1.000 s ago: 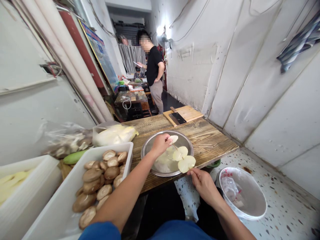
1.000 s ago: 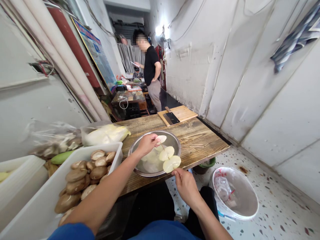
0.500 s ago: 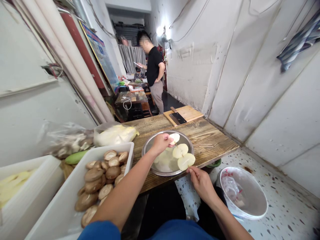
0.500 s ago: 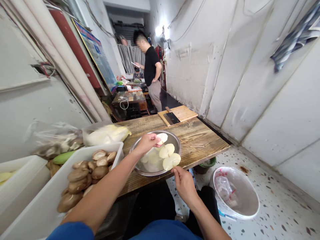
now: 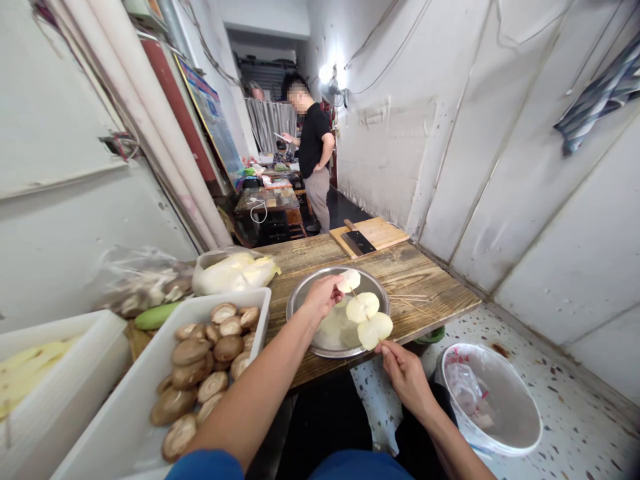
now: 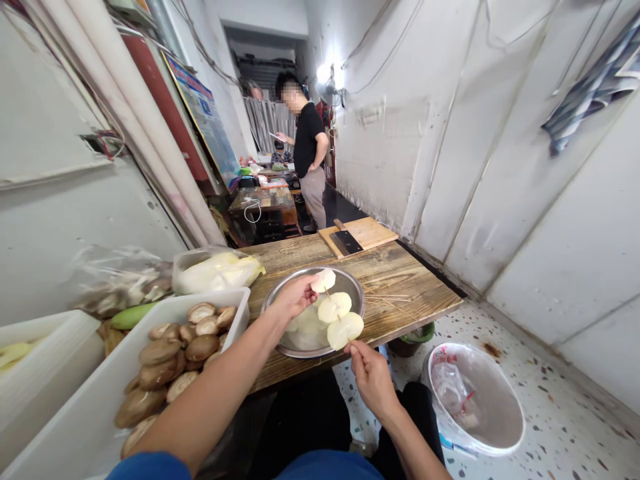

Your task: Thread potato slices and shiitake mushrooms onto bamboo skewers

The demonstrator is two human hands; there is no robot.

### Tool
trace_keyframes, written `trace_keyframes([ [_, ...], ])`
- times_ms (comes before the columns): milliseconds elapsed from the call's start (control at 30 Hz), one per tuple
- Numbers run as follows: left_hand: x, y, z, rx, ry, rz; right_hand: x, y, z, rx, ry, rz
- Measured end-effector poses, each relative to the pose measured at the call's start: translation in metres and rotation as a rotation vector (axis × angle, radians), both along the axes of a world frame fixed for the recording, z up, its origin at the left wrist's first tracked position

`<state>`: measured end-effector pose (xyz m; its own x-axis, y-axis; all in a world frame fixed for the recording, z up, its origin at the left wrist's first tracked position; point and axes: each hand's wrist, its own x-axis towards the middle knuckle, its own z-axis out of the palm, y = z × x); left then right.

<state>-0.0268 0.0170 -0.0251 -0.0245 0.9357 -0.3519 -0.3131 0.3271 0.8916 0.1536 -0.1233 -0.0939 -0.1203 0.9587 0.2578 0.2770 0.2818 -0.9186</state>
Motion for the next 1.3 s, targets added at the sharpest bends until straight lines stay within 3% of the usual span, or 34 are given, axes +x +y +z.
trace_keyframes([
  [300,0.001,0.000,0.005,0.023,0.008,-0.037,-0.002,0.002,-0.007,0.055,-0.060,-0.073],
  [700,0.003,-0.006,0.012,0.068,0.019,-0.104,-0.002,0.014,0.017,0.130,-0.253,-0.138],
  [800,0.004,-0.010,0.017,0.121,-0.116,-0.119,-0.005,0.023,0.022,0.114,-0.193,-0.131],
  [900,0.007,-0.019,0.016,0.164,-0.344,-0.278,-0.012,0.030,0.022,0.099,-0.094,-0.133],
  [967,0.011,-0.024,0.011,0.195,-0.395,-0.337,-0.016,0.033,0.021,0.097,-0.068,-0.133],
  [1067,0.016,-0.027,0.007,0.241,-0.430,-0.287,-0.018,0.033,0.020,0.112,-0.079,-0.128],
  [1167,0.011,-0.022,0.013,0.233,-0.454,-0.190,-0.014,0.028,0.018,0.110,-0.122,-0.114],
  [1300,-0.028,-0.013,0.034,0.186,-0.333,-0.061,-0.005,0.017,0.012,0.085,-0.112,-0.112],
])
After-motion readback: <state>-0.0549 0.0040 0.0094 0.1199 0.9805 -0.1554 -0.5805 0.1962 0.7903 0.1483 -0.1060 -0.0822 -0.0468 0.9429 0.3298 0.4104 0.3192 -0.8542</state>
